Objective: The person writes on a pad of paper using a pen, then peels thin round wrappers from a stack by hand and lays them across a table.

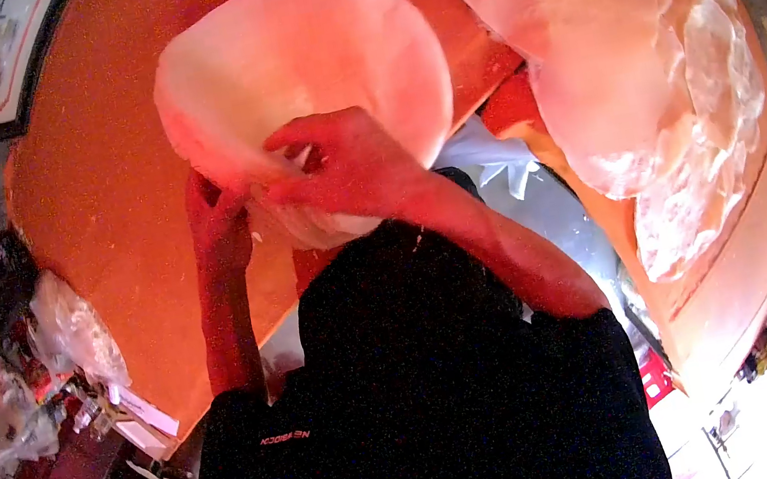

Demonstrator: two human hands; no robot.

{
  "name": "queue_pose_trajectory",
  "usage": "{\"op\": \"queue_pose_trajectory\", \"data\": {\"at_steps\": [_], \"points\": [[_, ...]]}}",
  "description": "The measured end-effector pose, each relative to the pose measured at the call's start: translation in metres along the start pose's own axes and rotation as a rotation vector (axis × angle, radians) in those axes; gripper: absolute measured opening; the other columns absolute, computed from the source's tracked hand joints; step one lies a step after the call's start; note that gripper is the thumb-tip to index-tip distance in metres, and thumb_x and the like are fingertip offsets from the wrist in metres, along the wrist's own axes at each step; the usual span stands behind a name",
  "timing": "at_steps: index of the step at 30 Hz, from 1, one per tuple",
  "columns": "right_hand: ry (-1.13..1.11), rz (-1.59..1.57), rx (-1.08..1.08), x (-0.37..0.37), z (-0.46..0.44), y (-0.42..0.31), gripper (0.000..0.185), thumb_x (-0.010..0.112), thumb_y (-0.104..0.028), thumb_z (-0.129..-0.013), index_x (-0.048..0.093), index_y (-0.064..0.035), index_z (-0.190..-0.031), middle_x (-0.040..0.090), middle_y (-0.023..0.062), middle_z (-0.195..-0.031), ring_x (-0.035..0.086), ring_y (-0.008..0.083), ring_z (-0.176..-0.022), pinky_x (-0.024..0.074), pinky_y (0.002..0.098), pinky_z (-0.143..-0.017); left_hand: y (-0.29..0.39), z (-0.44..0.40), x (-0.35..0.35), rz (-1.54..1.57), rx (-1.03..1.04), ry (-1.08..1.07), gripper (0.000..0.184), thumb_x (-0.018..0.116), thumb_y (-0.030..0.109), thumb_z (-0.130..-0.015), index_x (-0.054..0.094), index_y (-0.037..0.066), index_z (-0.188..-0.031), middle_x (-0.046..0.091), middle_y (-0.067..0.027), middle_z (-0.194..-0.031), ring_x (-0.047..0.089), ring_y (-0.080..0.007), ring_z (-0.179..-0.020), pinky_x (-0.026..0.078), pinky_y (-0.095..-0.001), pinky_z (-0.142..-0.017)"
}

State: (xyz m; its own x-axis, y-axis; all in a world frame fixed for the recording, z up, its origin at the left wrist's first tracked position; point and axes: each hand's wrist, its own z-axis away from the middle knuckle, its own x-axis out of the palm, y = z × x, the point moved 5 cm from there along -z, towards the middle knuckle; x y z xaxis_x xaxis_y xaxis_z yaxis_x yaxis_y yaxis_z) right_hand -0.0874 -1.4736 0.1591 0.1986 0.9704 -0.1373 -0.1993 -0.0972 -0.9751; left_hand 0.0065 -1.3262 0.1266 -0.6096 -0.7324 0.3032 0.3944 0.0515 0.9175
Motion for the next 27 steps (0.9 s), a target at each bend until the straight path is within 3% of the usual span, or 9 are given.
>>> {"op": "queue_pose_trajectory", "data": {"at_steps": [2,11,14,16,20,21,23,26,27], "points": [[-0.06,-0.292,0.214,-0.006,0.004,0.021,0.036,0.076,-0.012,-0.074,0.065,0.0036,-0.104,0.067,0.0072,-0.089,0.061,0.0116,-0.08,0.0503,0.0267,-0.075,0.0,0.004,-0.003,-0.01,-0.02,0.025,0.073,0.076,0.023,-0.074,0.038,-0.001,-0.131,0.049,-0.0093,-0.126,0.048,-0.0205,-0.116,0.04,-0.0356,-0.096],[-0.126,-0.401,0.335,0.014,-0.007,0.049,0.018,0.072,-0.009,-0.077,0.066,0.0039,-0.088,0.065,0.0038,-0.077,0.06,0.0101,-0.073,0.0478,0.0242,-0.068,0.0,0.011,-0.009,-0.031,-0.088,0.114,0.07,0.075,0.017,-0.073,0.039,-0.002,-0.13,0.05,-0.0111,-0.125,0.05,-0.0222,-0.115,0.042,-0.0357,-0.095],[0.068,-0.317,0.328,0.01,-0.009,0.062,0.015,0.069,-0.011,-0.08,0.065,0.0016,-0.087,0.064,0.005,-0.072,0.06,0.0108,-0.067,0.0483,0.026,-0.063,-0.01,0.012,-0.019,-0.025,-0.125,0.143,0.062,0.07,0.011,-0.074,0.041,-0.002,-0.128,0.053,-0.0107,-0.122,0.052,-0.0218,-0.112,0.043,-0.035,-0.093],[0.237,0.095,0.07,0.021,-0.011,0.042,0.014,0.066,-0.015,-0.082,0.064,-0.001,-0.087,0.063,0.0067,-0.069,0.058,0.0115,-0.061,0.0483,0.0277,-0.058,-0.017,0.015,-0.028,-0.007,-0.106,0.153,0.058,0.067,0.008,-0.075,0.043,-0.002,-0.127,0.054,-0.0103,-0.12,0.053,-0.0215,-0.11,0.044,-0.0346,-0.092],[0.138,0.56,-0.296,0.046,-0.016,0.033,0.017,0.066,-0.019,-0.082,0.064,-0.0027,-0.088,0.063,0.005,-0.068,0.061,0.0137,-0.061,0.0491,0.0308,-0.055,-0.036,0.022,-0.05,-0.011,-0.223,0.356,0.052,0.062,0.001,-0.075,0.047,-0.002,-0.125,0.056,-0.0104,-0.117,0.056,-0.0226,-0.106,0.047,-0.0342,-0.088],[0.158,0.588,-0.278,0.032,-0.021,0.03,0.017,0.066,-0.019,-0.082,0.064,-0.0027,-0.088,0.063,0.005,-0.068,0.061,0.0137,-0.061,0.0491,0.0308,-0.055,-0.041,0.025,-0.061,0.026,-0.261,0.425,0.051,0.061,0.001,-0.075,0.047,-0.002,-0.124,0.058,-0.0108,-0.115,0.057,-0.0234,-0.104,0.048,-0.0346,-0.087],[0.193,0.216,-0.176,-0.015,-0.029,0.015,0.015,0.065,-0.018,-0.079,0.064,-0.0048,-0.087,0.063,0.0077,-0.071,0.061,0.0184,-0.062,0.0498,0.0343,-0.058,-0.064,0.026,-0.093,0.191,-0.311,0.398,0.046,0.06,0.0,-0.075,0.05,-0.002,-0.121,0.059,-0.0115,-0.112,0.06,-0.0246,-0.1,0.05,-0.0366,-0.086],[0.092,-0.045,-0.285,-0.123,-0.006,-0.037,0.012,0.061,-0.014,-0.081,0.064,-0.0059,-0.088,0.064,0.0069,-0.081,0.061,0.0186,-0.07,0.0505,0.0341,-0.064,-0.052,0.03,-0.105,0.243,-0.173,0.398,0.043,0.06,0.0,-0.077,0.052,-0.002,-0.119,0.06,-0.0129,-0.111,0.06,-0.0256,-0.102,0.051,-0.0385,-0.089],[0.283,-0.108,-0.239,-0.163,0.016,-0.03,0.016,0.059,-0.015,-0.083,0.064,-0.0041,-0.093,0.064,0.0072,-0.086,0.061,0.0183,-0.075,0.0503,0.033,-0.069,-0.049,0.033,-0.121,0.266,-0.196,0.378,0.044,0.06,0.003,-0.078,0.051,-0.002,-0.12,0.06,-0.013,-0.113,0.058,-0.026,-0.105,0.049,-0.0396,-0.09]]}}
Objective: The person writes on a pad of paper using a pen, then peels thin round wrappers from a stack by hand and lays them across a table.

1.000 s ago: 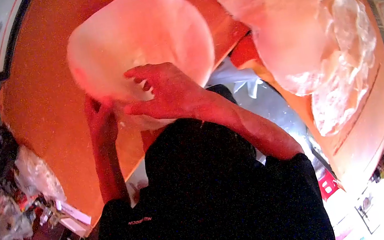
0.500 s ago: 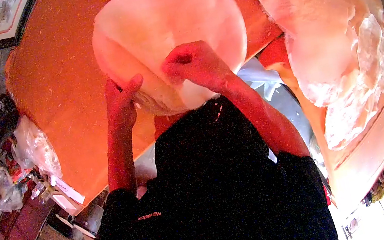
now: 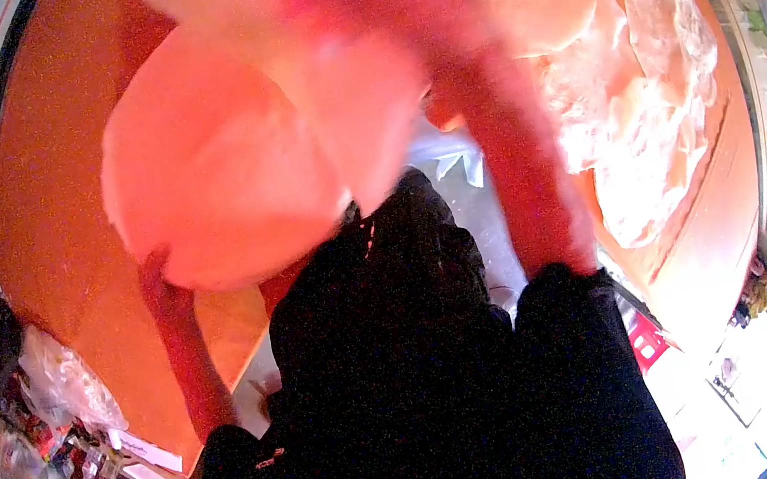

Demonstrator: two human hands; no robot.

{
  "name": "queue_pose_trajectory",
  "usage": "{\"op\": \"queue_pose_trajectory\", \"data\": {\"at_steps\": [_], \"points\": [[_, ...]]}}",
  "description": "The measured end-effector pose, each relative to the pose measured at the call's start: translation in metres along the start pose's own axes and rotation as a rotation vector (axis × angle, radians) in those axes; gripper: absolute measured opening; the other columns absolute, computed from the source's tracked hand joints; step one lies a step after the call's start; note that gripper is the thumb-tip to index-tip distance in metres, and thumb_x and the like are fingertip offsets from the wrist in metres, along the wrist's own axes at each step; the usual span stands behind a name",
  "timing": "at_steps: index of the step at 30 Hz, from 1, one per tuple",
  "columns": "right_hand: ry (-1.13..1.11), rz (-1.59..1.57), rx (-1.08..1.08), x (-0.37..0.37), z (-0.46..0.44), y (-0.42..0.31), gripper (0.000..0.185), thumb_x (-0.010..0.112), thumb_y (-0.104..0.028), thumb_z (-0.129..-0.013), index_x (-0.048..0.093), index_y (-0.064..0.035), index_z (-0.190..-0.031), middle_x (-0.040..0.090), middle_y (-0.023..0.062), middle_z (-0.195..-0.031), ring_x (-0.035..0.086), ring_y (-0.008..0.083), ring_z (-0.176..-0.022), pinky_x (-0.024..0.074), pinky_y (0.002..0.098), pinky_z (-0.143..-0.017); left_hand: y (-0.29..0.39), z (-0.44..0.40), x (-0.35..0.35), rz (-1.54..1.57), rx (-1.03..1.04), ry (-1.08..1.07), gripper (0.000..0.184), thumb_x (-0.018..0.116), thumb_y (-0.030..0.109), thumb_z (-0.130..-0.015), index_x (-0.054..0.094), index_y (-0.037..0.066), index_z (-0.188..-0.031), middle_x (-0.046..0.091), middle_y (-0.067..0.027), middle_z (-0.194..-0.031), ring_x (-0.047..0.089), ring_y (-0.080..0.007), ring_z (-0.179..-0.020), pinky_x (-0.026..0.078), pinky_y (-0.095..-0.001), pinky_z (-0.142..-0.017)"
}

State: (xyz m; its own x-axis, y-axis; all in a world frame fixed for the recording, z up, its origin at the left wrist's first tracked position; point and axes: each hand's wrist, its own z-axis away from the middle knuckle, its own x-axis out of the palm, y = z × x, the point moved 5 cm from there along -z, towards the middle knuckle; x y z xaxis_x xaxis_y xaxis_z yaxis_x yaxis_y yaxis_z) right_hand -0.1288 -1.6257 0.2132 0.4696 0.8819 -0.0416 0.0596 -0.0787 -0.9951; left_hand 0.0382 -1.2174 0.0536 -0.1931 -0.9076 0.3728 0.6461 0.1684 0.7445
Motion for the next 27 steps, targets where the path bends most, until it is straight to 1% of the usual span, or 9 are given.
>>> {"op": "queue_pose_trajectory", "data": {"at_steps": [4,5,8,10,11,13,18,21,27], "points": [[0.615,-0.195,0.236,-0.1,0.036,-0.002,0.025,0.059,-0.012,-0.086,0.063,0.0016,-0.107,0.065,0.0086,-0.098,0.062,0.0184,-0.085,0.0516,0.0269,-0.075,0.021,-0.011,-0.055,0.081,-0.088,-0.052,0.05,0.062,0.014,-0.081,0.048,-0.001,-0.127,0.056,-0.0131,-0.123,0.054,-0.0277,-0.114,0.045,-0.044,-0.096],[0.717,0.003,0.384,-0.14,0.054,0.024,0.03,0.053,-0.014,-0.092,0.059,0.0044,-0.115,0.063,0.0084,-0.108,0.058,0.0167,-0.099,0.047,0.0271,-0.088,0.019,-0.01,-0.056,0.088,-0.088,-0.051,0.05,0.062,0.014,-0.081,0.048,-0.001,-0.127,0.056,-0.0131,-0.123,0.054,-0.0277,-0.114,0.045,-0.044,-0.096],[0.589,0.554,0.246,-0.202,0.124,0.083,0.029,0.061,-0.018,-0.087,0.062,-0.0001,-0.111,0.065,0.0086,-0.098,0.064,0.0174,-0.082,0.0532,0.0305,-0.071,0.01,-0.004,-0.065,0.163,-0.018,-0.058,0.056,0.064,0.023,-0.083,0.045,0.0,-0.13,0.054,-0.0101,-0.127,0.051,-0.0272,-0.118,0.041,-0.0453,-0.1],[0.892,0.454,0.64,-0.212,0.159,0.106,0.045,0.067,-0.031,-0.082,0.061,0.0016,-0.112,0.067,0.0135,-0.096,0.063,0.0202,-0.071,0.0519,0.034,-0.071,-0.005,-0.001,-0.078,0.138,-0.06,-0.097,0.062,0.066,0.028,-0.082,0.042,0.001,-0.133,0.051,-0.0087,-0.131,0.047,-0.0266,-0.121,0.038,-0.044,-0.102],[0.913,0.855,0.772,-0.217,0.165,0.106,0.047,0.069,-0.029,-0.081,0.058,0.0019,-0.115,0.066,0.0159,-0.098,0.064,0.0233,-0.077,0.0519,0.035,-0.075,-0.005,0.004,-0.081,0.141,-0.057,-0.087,0.062,0.066,0.028,-0.082,0.042,0.001,-0.133,0.051,-0.0087,-0.131,0.047,-0.0266,-0.121,0.038,-0.044,-0.102],[0.91,1.27,0.42,-0.177,0.154,0.085,0.051,0.071,-0.025,-0.078,0.056,0.0008,-0.119,0.066,0.0167,-0.1,0.065,0.0244,-0.086,0.0517,0.0356,-0.079,-0.003,0.013,-0.07,0.117,-0.073,-0.17,0.066,0.065,0.026,-0.082,0.037,0.002,-0.136,0.048,-0.0099,-0.133,0.046,-0.0254,-0.123,0.038,-0.0418,-0.102],[0.041,0.007,0.315,0.071,0.056,0.075,0.041,0.066,-0.006,-0.081,0.057,-0.0017,-0.12,0.063,0.0071,-0.106,0.06,0.0143,-0.094,0.0513,0.0292,-0.079,0.024,0.034,0.002,-0.125,0.191,-0.195,0.061,0.072,0.019,-0.078,0.042,0.0,-0.128,0.054,-0.0082,-0.121,0.053,-0.0199,-0.11,0.043,-0.0333,-0.093],[-0.376,0.117,0.253,0.2,0.039,0.044,0.038,0.069,-0.008,-0.079,0.06,0.0014,-0.114,0.064,0.0063,-0.102,0.061,0.0124,-0.091,0.0511,0.0268,-0.077,0.031,0.035,0.032,-0.283,0.211,-0.182,0.057,0.073,0.016,-0.078,0.045,0.0,-0.125,0.056,-0.0081,-0.116,0.055,-0.0172,-0.104,0.044,-0.0303,-0.089],[-0.374,-0.04,0.357,0.224,0.033,0.076,0.028,0.07,-0.018,-0.079,0.067,0.0024,-0.098,0.07,0.0088,-0.085,0.064,0.0132,-0.079,0.0521,0.0288,-0.075,0.029,0.039,0.043,-0.177,0.213,-0.131,0.053,0.073,0.014,-0.077,0.048,-0.001,-0.121,0.058,-0.0082,-0.112,0.056,-0.0171,-0.101,0.046,-0.0317,-0.087]]}}
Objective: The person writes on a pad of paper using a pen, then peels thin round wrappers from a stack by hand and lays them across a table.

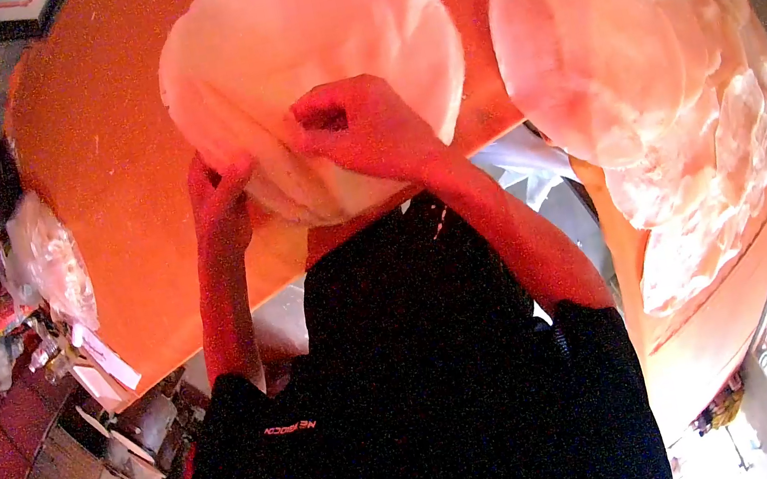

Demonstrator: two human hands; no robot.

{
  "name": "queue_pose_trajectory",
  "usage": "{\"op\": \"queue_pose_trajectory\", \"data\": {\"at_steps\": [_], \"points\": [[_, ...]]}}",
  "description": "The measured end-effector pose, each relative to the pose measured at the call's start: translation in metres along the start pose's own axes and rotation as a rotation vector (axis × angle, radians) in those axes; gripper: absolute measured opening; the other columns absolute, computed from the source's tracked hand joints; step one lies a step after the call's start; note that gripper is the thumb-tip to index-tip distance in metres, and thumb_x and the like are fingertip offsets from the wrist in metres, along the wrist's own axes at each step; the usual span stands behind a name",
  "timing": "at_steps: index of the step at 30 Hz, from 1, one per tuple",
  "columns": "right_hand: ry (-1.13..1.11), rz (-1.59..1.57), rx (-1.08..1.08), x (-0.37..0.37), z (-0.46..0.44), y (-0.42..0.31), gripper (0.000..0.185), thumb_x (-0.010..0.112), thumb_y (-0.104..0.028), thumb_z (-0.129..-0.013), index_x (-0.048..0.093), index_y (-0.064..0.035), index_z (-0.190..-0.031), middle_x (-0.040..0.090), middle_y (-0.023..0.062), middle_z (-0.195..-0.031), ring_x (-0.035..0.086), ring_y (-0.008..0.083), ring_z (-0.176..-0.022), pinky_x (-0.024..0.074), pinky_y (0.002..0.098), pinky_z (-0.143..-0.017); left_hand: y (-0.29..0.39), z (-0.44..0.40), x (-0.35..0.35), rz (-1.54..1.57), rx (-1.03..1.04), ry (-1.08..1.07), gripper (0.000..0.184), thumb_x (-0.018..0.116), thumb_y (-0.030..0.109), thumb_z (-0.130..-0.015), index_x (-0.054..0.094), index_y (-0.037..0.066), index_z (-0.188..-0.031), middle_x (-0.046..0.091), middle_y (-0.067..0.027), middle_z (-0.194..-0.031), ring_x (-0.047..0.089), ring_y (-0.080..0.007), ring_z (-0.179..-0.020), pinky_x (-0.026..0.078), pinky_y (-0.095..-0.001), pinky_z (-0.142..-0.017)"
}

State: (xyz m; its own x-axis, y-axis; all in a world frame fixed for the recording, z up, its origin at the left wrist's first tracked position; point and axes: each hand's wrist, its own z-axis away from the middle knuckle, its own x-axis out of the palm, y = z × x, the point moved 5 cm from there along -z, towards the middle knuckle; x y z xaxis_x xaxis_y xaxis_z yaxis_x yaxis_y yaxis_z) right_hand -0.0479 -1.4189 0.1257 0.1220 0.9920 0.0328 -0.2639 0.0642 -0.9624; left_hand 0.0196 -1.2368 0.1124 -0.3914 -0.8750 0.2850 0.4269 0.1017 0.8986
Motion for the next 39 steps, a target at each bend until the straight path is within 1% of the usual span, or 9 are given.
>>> {"op": "queue_pose_trajectory", "data": {"at_steps": [8,10,15,18,24,27,28,33,39], "points": [[-0.202,-0.168,0.16,0.014,-0.011,0.017,0.015,0.065,-0.011,-0.081,0.068,0.001,-0.09,0.064,0.002,-0.075,0.058,0.0096,-0.069,0.0481,0.0249,-0.063,-0.004,-0.001,-0.007,-0.034,-0.033,0.115,0.048,0.068,0.008,-0.077,0.048,-0.001,-0.12,0.059,-0.0078,-0.109,0.058,-0.0172,-0.097,0.048,-0.0322,-0.083],[0.066,-0.135,0.225,-0.01,-0.012,0.028,0.015,0.062,-0.011,-0.085,0.064,0.002,-0.092,0.064,0.0014,-0.08,0.058,0.0095,-0.072,0.0477,0.0248,-0.067,-0.006,0.001,-0.013,-0.007,-0.035,0.15,0.047,0.069,0.008,-0.076,0.05,-0.002,-0.118,0.06,-0.0079,-0.107,0.059,-0.0171,-0.095,0.049,-0.0322,-0.082],[0.22,0.416,0.265,0.038,-0.016,0.0,0.018,0.058,-0.02,-0.084,0.061,-0.0018,-0.082,0.062,0.0207,-0.079,0.063,0.03,-0.075,0.0489,0.0401,-0.064,-0.01,0.002,-0.023,-0.246,-0.134,0.225,0.041,0.065,0.008,-0.074,0.054,-0.003,-0.112,0.06,-0.009,-0.101,0.058,-0.0191,-0.091,0.049,-0.032,-0.078],[0.046,0.686,-0.167,0.049,-0.027,0.007,0.014,0.063,-0.019,-0.077,0.062,-0.0046,-0.076,0.063,0.0139,-0.07,0.063,0.0325,-0.066,0.0494,0.0436,-0.062,-0.022,0.002,-0.043,-0.046,-0.158,0.31,0.037,0.061,0.001,-0.075,0.055,-0.004,-0.111,0.062,-0.0102,-0.099,0.061,-0.0198,-0.09,0.051,-0.0314,-0.078],[0.31,-0.065,-0.141,-0.16,-0.012,-0.064,0.017,0.07,-0.023,-0.076,0.07,-0.0094,-0.085,0.068,0.0078,-0.078,0.062,0.0128,-0.075,0.0508,0.0306,-0.069,-0.082,-0.004,-0.1,0.336,-0.23,0.246,0.039,0.059,0.003,-0.071,0.056,-0.003,-0.11,0.062,-0.0098,-0.102,0.061,-0.0218,-0.093,0.051,-0.0369,-0.084],[0.448,-0.049,-0.3,-0.256,-0.003,-0.146,0.023,0.049,-0.013,-0.089,0.064,0.0019,-0.097,0.065,0.0078,-0.09,0.061,0.016,-0.081,0.0503,0.0293,-0.075,-0.131,-0.018,-0.147,0.379,-0.348,0.295,0.039,0.058,0.006,-0.07,0.057,-0.001,-0.108,0.062,-0.0078,-0.103,0.061,-0.0222,-0.095,0.05,-0.0383,-0.089],[0.353,-0.099,-0.45,-0.266,-0.008,-0.181,0.02,0.051,-0.014,-0.087,0.064,0.0009,-0.093,0.065,0.0076,-0.088,0.061,0.0157,-0.079,0.0506,0.029,-0.073,-0.116,-0.019,-0.132,0.384,-0.343,0.245,0.037,0.058,0.005,-0.07,0.059,0.0,-0.106,0.063,-0.0066,-0.101,0.061,-0.0218,-0.095,0.049,-0.0382,-0.09],[0.424,-0.336,-0.374,-0.389,-0.052,-0.24,0.019,0.058,-0.016,-0.083,0.063,-0.0018,-0.095,0.065,0.0076,-0.086,0.062,0.0193,-0.079,0.0523,0.0314,-0.072,-0.072,-0.016,-0.08,0.345,-0.354,0.214,0.03,0.059,0.006,-0.071,0.062,0.002,-0.1,0.064,-0.0045,-0.099,0.06,-0.0211,-0.099,0.048,-0.0378,-0.091],[0.774,-0.127,-0.317,-0.593,0.037,-0.15,0.014,0.06,-0.02,-0.083,0.06,-0.0061,-0.082,0.054,0.002,-0.072,0.052,0.0153,-0.065,0.0426,0.0295,-0.058,-0.099,0.003,-0.134,0.463,-0.33,0.163,0.041,0.063,0.013,-0.077,0.056,0.001,-0.115,0.061,-0.0064,-0.114,0.056,-0.0232,-0.108,0.044,-0.0409,-0.097]]}}
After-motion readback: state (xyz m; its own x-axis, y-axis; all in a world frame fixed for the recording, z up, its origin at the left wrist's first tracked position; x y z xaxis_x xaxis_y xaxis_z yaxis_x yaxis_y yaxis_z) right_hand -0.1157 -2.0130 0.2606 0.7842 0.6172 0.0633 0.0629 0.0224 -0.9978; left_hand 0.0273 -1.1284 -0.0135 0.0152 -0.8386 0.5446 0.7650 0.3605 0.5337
